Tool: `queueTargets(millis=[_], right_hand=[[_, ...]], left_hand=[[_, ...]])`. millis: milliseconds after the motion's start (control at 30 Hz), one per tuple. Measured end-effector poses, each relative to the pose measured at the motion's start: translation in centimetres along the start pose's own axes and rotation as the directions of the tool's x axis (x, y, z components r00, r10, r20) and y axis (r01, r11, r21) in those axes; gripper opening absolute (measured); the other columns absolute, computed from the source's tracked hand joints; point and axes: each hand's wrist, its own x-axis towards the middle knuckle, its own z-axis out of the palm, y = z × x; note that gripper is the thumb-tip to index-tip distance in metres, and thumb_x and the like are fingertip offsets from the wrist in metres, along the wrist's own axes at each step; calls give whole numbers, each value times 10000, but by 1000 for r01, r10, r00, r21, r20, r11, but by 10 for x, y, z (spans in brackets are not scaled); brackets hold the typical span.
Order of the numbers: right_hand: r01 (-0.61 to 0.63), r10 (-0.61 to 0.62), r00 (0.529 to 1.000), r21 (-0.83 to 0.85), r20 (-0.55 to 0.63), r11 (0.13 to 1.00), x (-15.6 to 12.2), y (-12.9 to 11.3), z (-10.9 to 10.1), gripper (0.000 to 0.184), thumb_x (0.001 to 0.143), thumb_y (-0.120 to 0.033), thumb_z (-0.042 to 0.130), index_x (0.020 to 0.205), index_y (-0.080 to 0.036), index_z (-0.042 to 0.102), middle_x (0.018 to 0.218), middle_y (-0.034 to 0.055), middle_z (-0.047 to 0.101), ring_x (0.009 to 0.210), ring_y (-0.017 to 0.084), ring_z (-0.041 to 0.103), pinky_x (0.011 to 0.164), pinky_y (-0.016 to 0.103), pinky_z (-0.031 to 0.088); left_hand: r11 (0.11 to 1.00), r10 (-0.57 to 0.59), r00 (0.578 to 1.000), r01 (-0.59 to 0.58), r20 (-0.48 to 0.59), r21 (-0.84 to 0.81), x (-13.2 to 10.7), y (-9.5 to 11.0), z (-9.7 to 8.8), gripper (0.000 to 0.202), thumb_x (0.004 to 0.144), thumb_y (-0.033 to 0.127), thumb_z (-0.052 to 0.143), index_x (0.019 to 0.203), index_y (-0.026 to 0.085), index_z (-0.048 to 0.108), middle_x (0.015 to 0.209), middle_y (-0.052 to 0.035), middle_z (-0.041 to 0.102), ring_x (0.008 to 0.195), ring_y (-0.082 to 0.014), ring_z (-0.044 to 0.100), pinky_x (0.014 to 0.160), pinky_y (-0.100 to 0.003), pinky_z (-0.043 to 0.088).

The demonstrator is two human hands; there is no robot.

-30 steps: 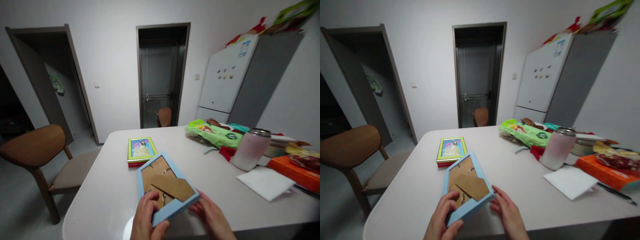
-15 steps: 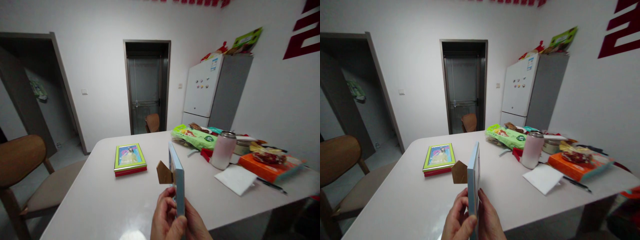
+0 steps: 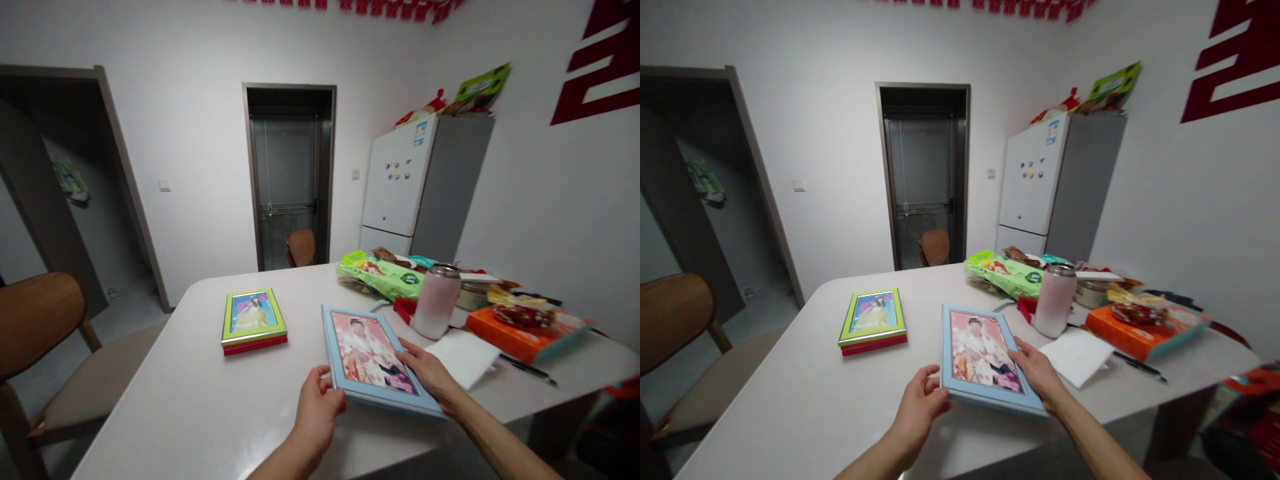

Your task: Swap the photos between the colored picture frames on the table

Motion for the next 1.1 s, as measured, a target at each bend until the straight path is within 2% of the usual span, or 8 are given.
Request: queueTargets(millis=[100, 267, 467, 567, 667, 767, 867, 1100], right_hand=[[80, -77, 997, -315, 20, 946, 22, 7, -15, 397, 631, -233, 516, 1005, -124, 594, 848, 71, 670, 725, 190, 616, 676, 274, 460], [167, -146, 986, -477, 82, 863, 40, 10, -16, 345, 615, -240, 506, 914, -128, 639, 907, 71, 656, 821, 202, 593, 728, 256, 428], [181, -190, 980, -698, 65, 693, 47, 7, -1, 285, 597, -225, 514, 823, -135, 662, 805, 130, 659, 808, 280, 579, 757, 363, 384], [309, -330, 934, -766, 134, 563, 38, -3, 37, 332, 655, -231, 469, 915, -94, 623, 942, 181, 612, 914, 297, 529, 816, 406, 337], [574, -466, 797, -722, 384, 388, 22, -18, 106, 368, 730, -238, 405, 1045, -109, 545, 1049, 134, 571, 976, 209, 500, 856, 324, 331], [717, -487, 684, -623, 544, 312, 8, -31, 182, 352, 714, -218, 454, 1054, -171, 529, 1083, 84, 551, 979, 172, 483, 841, 277, 338], [753, -511, 641, -598, 572, 275, 3, -41, 234, 359, 689, -190, 491, 1046, -163, 518, 1149, 128, 485, 1039, 235, 420, 841, 352, 313], [839, -502, 537, -494, 678, 228, -30, -40, 241, 191, 686, -161, 490, 869, -164, 543, 979, 83, 562, 943, 206, 466, 810, 335, 330]], left_hand=[[988, -18, 1000, 21, -23, 155, 16, -19, 7, 303, 567, 87, 527, 862, 136, 486, 744, -45, 614, 656, -155, 558, 574, -234, 399], [963, 34, 998, -21, -44, 268, 23, -32, 7, 254, 512, 45, 551, 730, 172, 570, 725, -16, 615, 699, -176, 542, 642, -250, 393], [964, 55, 980, -2, -192, 266, 25, -23, -41, 370, 475, 116, 657, 837, 146, 588, 799, -52, 603, 755, -197, 528, 686, -268, 377], [982, 44, 959, 10, -281, 189, 28, -11, -81, 347, 523, 188, 664, 850, 134, 563, 815, -53, 589, 754, -174, 533, 689, -254, 378], [996, 18, 930, 14, -368, 85, 32, 0, -112, 358, 606, 274, 630, 908, 123, 513, 824, -52, 571, 744, -149, 542, 674, -244, 383], [1000, -9, 906, 6, -424, -7, 32, 5, -130, 359, 624, 292, 636, 905, 116, 498, 825, -56, 571, 764, -144, 554, 673, -237, 390], [996, -27, 890, -14, -456, -87, 30, 7, -140, 322, 620, 266, 656, 864, 117, 507, 784, -52, 583, 743, -146, 569, 645, -234, 403], [944, 37, 870, -192, -491, -268, 26, 16, -151, 195, 664, 279, 623, 769, 148, 526, 722, -40, 606, 714, -150, 592, 639, -248, 444]])
